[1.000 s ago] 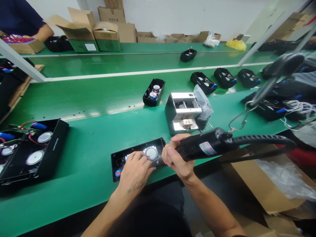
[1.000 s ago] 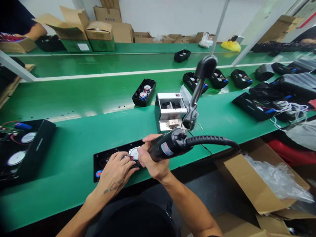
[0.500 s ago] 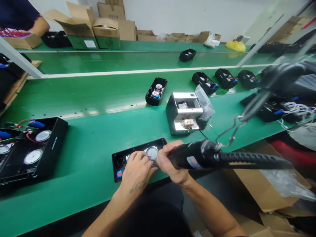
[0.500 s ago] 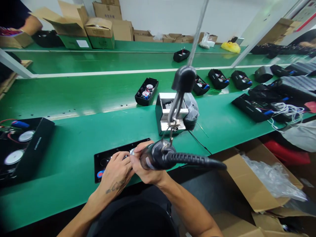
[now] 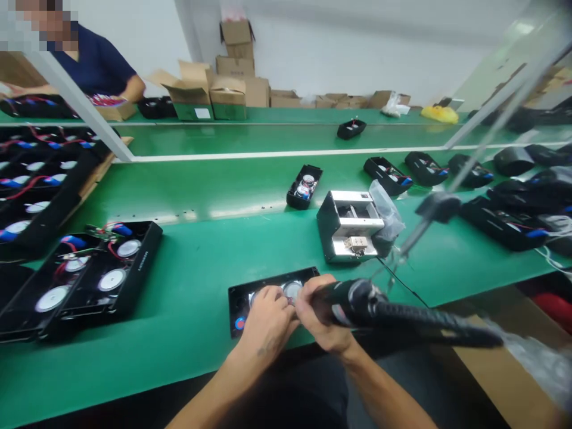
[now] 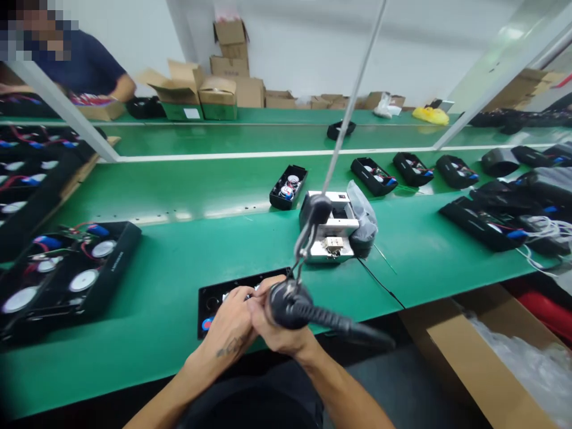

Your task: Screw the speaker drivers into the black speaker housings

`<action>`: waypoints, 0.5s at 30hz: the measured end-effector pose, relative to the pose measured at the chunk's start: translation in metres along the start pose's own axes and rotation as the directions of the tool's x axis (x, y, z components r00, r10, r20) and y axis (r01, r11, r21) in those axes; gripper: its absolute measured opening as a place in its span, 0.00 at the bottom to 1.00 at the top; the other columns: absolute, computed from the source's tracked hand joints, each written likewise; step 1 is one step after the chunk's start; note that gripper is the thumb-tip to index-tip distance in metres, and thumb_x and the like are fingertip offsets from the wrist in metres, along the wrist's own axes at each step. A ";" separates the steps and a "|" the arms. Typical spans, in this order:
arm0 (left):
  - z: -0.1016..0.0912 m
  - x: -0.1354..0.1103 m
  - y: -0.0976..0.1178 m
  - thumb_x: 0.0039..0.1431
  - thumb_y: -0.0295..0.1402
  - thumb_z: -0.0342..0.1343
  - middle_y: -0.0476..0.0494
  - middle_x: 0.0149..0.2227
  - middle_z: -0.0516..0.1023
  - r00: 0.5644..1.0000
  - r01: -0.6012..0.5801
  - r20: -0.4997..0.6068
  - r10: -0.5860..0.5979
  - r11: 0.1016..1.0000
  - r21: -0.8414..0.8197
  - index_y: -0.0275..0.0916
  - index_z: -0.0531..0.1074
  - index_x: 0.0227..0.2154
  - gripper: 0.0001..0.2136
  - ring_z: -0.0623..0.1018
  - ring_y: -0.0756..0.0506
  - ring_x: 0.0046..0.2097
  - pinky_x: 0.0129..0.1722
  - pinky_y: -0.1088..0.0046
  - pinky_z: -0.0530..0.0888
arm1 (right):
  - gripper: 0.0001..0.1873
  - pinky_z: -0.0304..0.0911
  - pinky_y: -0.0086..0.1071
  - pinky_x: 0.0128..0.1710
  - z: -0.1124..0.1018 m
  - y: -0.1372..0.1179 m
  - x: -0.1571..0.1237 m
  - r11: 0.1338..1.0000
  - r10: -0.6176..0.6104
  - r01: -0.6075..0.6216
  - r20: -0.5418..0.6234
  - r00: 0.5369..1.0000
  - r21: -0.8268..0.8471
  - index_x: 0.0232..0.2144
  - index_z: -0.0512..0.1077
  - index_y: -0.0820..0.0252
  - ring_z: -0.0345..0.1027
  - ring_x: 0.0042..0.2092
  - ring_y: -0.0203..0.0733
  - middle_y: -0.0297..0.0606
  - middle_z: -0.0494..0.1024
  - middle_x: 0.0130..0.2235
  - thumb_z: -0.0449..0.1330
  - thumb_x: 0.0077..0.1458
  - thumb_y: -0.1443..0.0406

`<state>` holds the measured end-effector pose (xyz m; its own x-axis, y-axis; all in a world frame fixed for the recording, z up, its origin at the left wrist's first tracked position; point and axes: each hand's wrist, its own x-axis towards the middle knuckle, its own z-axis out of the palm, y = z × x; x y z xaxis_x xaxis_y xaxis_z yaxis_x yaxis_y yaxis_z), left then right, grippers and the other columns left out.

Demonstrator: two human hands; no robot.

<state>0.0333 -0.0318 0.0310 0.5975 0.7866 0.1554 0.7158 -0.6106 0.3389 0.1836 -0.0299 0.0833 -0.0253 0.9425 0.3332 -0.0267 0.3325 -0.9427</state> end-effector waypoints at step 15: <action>-0.023 -0.034 -0.122 0.36 0.28 0.73 0.42 0.61 0.72 0.860 0.346 -0.237 -0.451 0.859 -0.378 0.52 0.75 0.57 0.38 0.74 0.32 0.62 0.64 0.45 0.73 | 0.50 0.63 0.61 0.63 -0.155 0.083 -0.005 0.878 -0.164 -0.165 -0.607 0.778 -0.450 0.66 0.63 0.58 0.71 0.58 0.59 0.50 0.74 0.58 0.75 0.44 0.53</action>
<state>-0.0828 0.0175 0.0062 0.1052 0.9739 0.2010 0.6847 -0.2175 0.6956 0.3359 -0.0018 0.0004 0.5909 0.6983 0.4041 0.4301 0.1510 -0.8900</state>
